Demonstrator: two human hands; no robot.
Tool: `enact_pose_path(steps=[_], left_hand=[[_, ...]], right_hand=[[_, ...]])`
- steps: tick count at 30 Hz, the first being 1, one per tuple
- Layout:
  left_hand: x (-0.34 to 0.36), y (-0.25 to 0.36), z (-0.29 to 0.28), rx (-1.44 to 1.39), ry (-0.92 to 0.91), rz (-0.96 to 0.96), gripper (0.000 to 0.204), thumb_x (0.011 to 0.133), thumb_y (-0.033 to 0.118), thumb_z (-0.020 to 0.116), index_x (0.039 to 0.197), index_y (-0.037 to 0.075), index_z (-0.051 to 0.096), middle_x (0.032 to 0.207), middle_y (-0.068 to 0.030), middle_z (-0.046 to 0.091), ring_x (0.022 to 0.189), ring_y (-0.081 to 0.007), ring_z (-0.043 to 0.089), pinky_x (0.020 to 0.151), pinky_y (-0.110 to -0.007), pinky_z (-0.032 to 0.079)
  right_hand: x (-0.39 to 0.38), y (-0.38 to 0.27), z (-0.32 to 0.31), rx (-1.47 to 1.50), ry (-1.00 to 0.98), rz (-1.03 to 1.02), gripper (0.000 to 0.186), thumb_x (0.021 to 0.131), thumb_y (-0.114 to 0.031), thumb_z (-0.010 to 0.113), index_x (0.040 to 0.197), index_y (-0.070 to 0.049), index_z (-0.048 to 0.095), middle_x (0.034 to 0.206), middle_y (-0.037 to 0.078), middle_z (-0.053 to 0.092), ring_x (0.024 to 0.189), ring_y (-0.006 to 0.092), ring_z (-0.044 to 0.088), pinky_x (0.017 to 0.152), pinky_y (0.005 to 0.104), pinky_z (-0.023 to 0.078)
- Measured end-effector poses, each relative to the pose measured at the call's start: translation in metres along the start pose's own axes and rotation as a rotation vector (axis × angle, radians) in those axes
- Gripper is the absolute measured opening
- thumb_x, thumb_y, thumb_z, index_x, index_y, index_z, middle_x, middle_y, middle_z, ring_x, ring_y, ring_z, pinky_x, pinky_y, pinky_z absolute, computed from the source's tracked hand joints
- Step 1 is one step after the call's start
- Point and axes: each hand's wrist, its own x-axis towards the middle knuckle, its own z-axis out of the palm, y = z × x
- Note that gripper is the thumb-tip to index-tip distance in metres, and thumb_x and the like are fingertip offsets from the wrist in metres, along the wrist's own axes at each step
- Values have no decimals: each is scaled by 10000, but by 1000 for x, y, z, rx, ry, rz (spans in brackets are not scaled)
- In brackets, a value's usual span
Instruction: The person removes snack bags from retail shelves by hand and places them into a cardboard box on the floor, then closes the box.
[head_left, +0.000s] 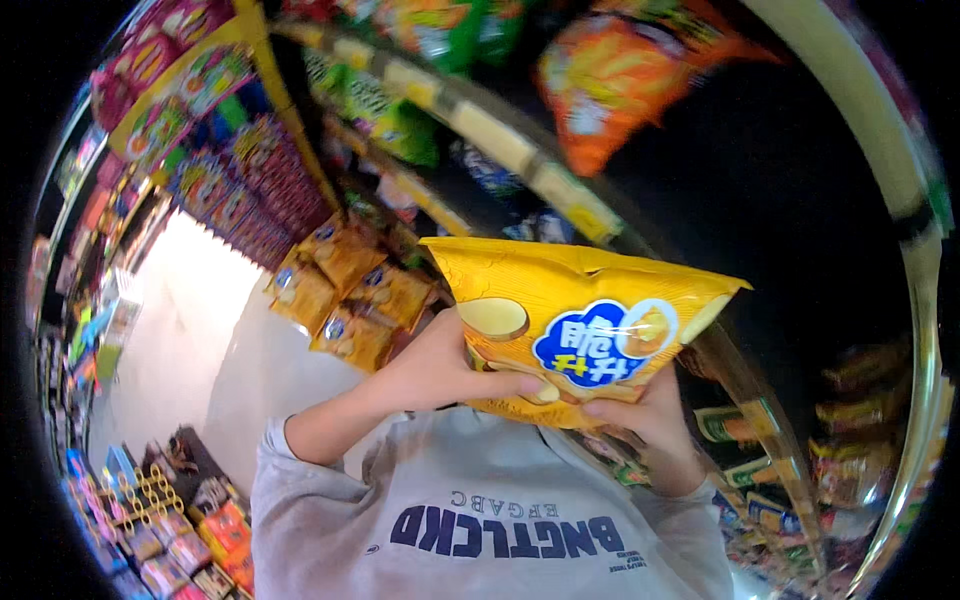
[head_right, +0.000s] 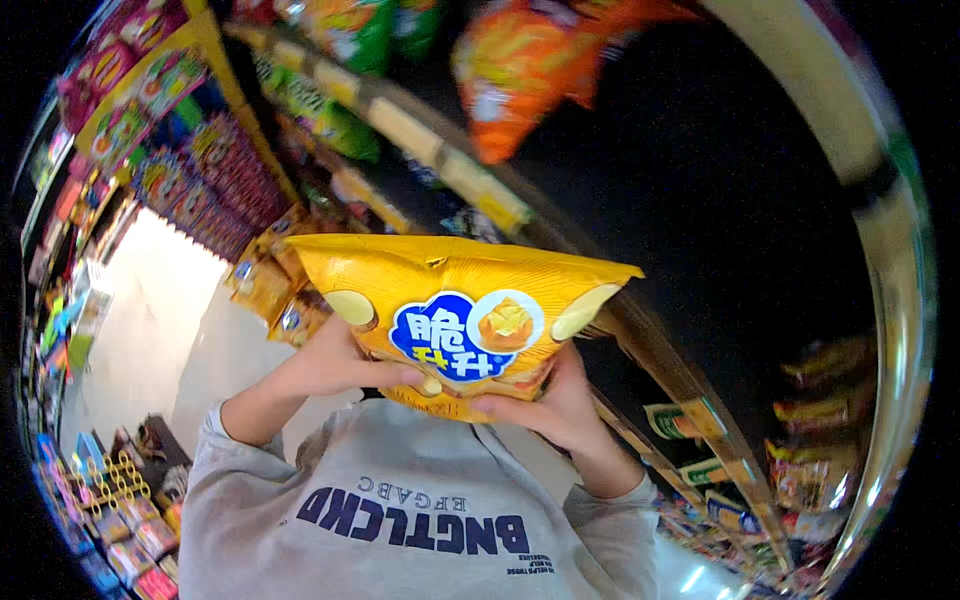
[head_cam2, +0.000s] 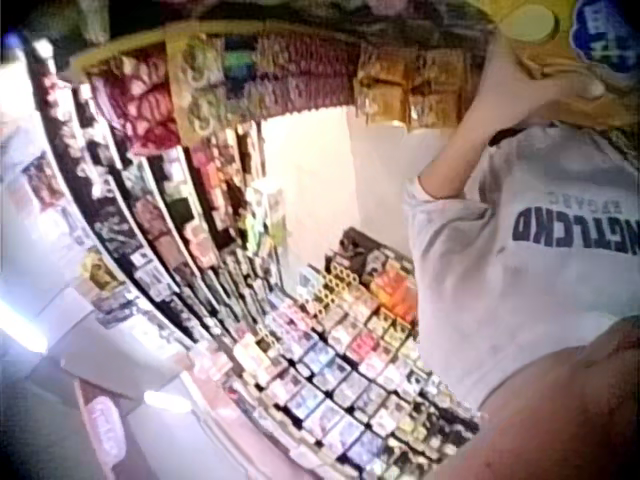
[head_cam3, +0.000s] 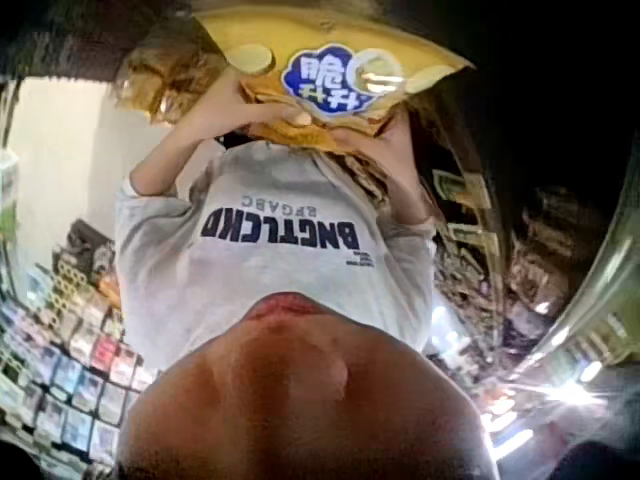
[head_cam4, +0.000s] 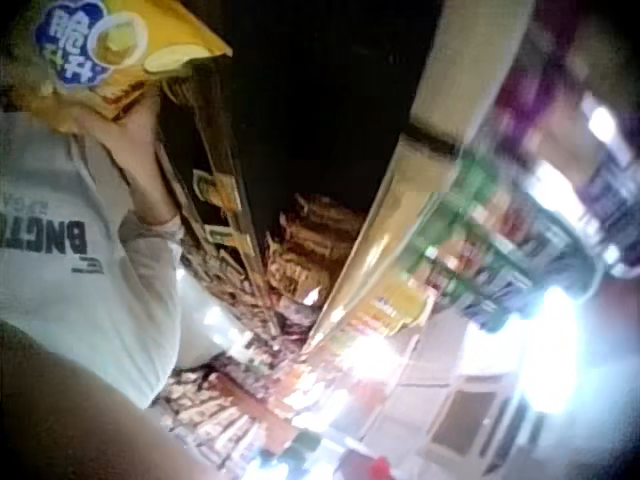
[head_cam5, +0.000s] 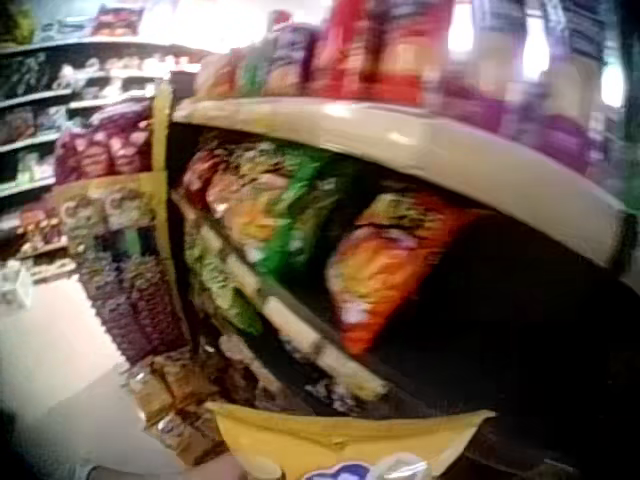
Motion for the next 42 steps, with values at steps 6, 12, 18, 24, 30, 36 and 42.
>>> enact_pose_path(steps=[6, 12, 18, 24, 30, 36, 42], left_hand=[[-65, -68, -91, 3, 362, -59, 473, 706, 150, 698, 1105, -4, 497, 1060, -89, 575, 964, -141, 534, 857, -285, 414], [-129, -128, -148, -304, 761, -252, 399, 731, 147, 664, 1072, 2, 519, 1007, -76, 595, 924, -144, 553, 839, -284, 425], [-164, -182, -189, -401, 948, -307, 406, 744, 168, 652, 1087, -1, 516, 1041, -99, 586, 929, -171, 568, 844, -292, 427], [-183, -285, -209, -1095, 1004, -517, 462, 732, 174, 676, 1120, 20, 477, 1015, -99, 587, 894, -221, 592, 787, -342, 485], [-192, -368, -186, -1391, 1021, -621, 382, 766, 216, 635, 1078, 31, 516, 1003, -113, 606, 879, -231, 609, 776, -372, 504], [-193, -361, -194, -1482, 1005, -653, 392, 787, 225, 602, 1104, 20, 496, 1023, -123, 597, 904, -243, 600, 778, -373, 505], [-188, -349, -243, -1384, 1143, -618, 407, 759, 273, 639, 1079, 52, 520, 1010, -99, 608, 874, -219, 612, 763, -357, 510]], right_hand=[[103, 79, 76, 14, -171, 213, 767, 555, 17, 758, 1193, -16, 334, 1153, 99, 476, 1076, 195, 473, 915, 328, 385], [186, 166, 158, 163, -371, 375, 703, 620, -32, 720, 1220, 10, 356, 1160, 99, 489, 1053, 188, 483, 912, 297, 372], [223, 220, 217, 154, -441, 639, 592, 689, -63, 680, 1198, 18, 388, 1100, 119, 532, 986, 200, 536, 834, 299, 437], [242, 310, 233, 84, -339, 1094, 405, 746, -166, 645, 1094, -8, 512, 1028, 106, 591, 904, 216, 587, 789, 323, 476], [235, 386, 217, 169, -377, 1476, 388, 780, -251, 614, 1096, -39, 536, 1043, 107, 595, 900, 217, 598, 786, 338, 483], [253, 430, 213, 29, -487, 1525, 414, 725, -292, 674, 1029, -33, 566, 974, 98, 615, 843, 196, 611, 726, 304, 498], [322, 374, 261, -223, -641, 1316, 462, 751, -298, 647, 1086, 0, 531, 1033, 106, 596, 894, 179, 598, 770, 308, 486]])
